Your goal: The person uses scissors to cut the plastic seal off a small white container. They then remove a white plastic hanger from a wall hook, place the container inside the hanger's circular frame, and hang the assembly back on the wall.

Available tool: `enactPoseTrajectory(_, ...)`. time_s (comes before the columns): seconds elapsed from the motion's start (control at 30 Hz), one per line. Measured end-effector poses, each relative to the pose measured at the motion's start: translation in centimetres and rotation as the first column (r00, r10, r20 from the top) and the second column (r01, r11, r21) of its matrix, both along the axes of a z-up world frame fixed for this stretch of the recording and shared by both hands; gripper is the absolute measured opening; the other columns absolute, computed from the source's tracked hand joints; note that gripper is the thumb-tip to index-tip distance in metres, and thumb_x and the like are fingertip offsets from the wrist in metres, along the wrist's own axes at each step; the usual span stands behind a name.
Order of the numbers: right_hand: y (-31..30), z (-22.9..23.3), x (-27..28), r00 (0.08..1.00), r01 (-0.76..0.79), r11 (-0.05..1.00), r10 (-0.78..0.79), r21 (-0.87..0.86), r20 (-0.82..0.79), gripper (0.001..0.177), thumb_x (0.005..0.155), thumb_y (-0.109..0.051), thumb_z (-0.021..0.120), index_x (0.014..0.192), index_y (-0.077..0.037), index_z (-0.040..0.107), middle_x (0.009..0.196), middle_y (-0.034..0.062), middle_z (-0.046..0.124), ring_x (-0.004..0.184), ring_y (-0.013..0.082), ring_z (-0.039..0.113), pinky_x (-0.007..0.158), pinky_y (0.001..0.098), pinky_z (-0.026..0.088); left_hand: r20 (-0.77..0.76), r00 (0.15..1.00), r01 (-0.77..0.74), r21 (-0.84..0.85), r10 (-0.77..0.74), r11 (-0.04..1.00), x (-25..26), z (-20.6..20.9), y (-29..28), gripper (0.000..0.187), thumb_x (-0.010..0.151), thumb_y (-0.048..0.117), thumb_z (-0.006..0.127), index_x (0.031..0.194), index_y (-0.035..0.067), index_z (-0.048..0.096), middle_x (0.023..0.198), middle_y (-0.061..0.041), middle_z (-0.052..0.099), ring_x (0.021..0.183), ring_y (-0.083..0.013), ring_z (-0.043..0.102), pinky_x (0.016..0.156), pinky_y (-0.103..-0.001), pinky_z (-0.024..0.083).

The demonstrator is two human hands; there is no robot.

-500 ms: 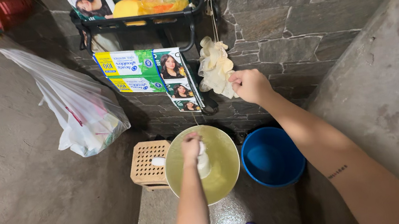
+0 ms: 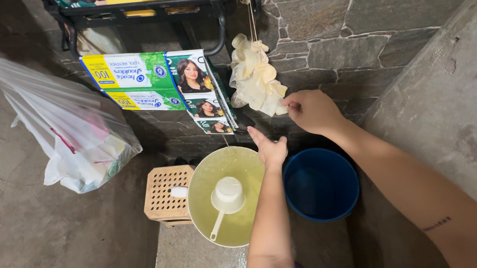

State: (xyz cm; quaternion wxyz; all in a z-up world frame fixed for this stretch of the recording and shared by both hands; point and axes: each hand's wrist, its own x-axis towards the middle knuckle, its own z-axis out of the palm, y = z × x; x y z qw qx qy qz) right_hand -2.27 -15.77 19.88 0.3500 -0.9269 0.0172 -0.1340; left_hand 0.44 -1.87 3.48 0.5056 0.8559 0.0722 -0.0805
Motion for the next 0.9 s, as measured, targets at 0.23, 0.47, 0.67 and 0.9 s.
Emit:
enactPoseTrajectory(0.23,-0.6,0.3,0.2,1.0,-0.01,1.0,0.009,-0.011,-0.029,0.021,0.085,-0.016,0.07,0.104,-0.012,0.078,0.089,0.0077,0.077,0.075,0.0254,0.073,0.071,0.0386,0.057,-0.069,0.996,0.061,0.033,-0.059,0.998,1.2,0.0,-0.2,0.125,0.07,0.029,0.079,0.162,0.009,-0.004,0.173,-0.01,0.008,0.141,-0.0334,0.048,0.109,-0.04,0.045)
enactPoseTrajectory(0.47,-0.6,0.2,0.4,1.0,-0.018,1.0,0.017,-0.014,-0.025,0.021,0.085,-0.016,0.069,0.104,-0.012,0.078,0.09,0.0086,0.076,0.074,0.0262,0.073,0.07,0.039,0.056,-0.104,0.992,0.071,0.047,-0.065,0.996,-1.3,-5.8,2.3,0.117,0.071,0.028,0.079,0.165,0.021,0.01,0.167,-0.024,0.018,0.15,-0.0384,0.032,0.12,-0.04,0.034)
enactPoseTrajectory(0.67,-0.1,-0.9,0.7,1.0,0.006,1.0,-0.007,-0.014,-0.029,0.022,0.085,-0.017,0.068,0.104,-0.014,0.079,0.087,0.0086,0.076,0.077,0.0279,0.073,0.072,0.0398,0.057,-0.403,0.913,-0.007,0.141,0.064,0.99,-7.5,-9.5,8.4,0.114,0.067,0.027,0.078,0.164,0.021,0.017,0.167,-0.023,0.017,0.151,-0.0367,0.032,0.122,-0.037,0.032)
enactPoseTrajectory(0.9,1.1,-2.7,0.3,0.998,-0.035,0.999,0.033,-0.034,-0.052,0.022,0.085,-0.019,0.069,0.105,-0.014,0.078,0.089,0.0094,0.076,0.083,0.0298,0.073,0.075,0.0412,0.057,-0.352,0.919,-0.155,0.094,0.179,0.983,-8.2,-10.8,14.7,0.105,0.066,0.025,0.075,0.161,0.015,0.03,0.164,-0.024,0.027,0.145,-0.0382,0.041,0.12,-0.038,0.037)
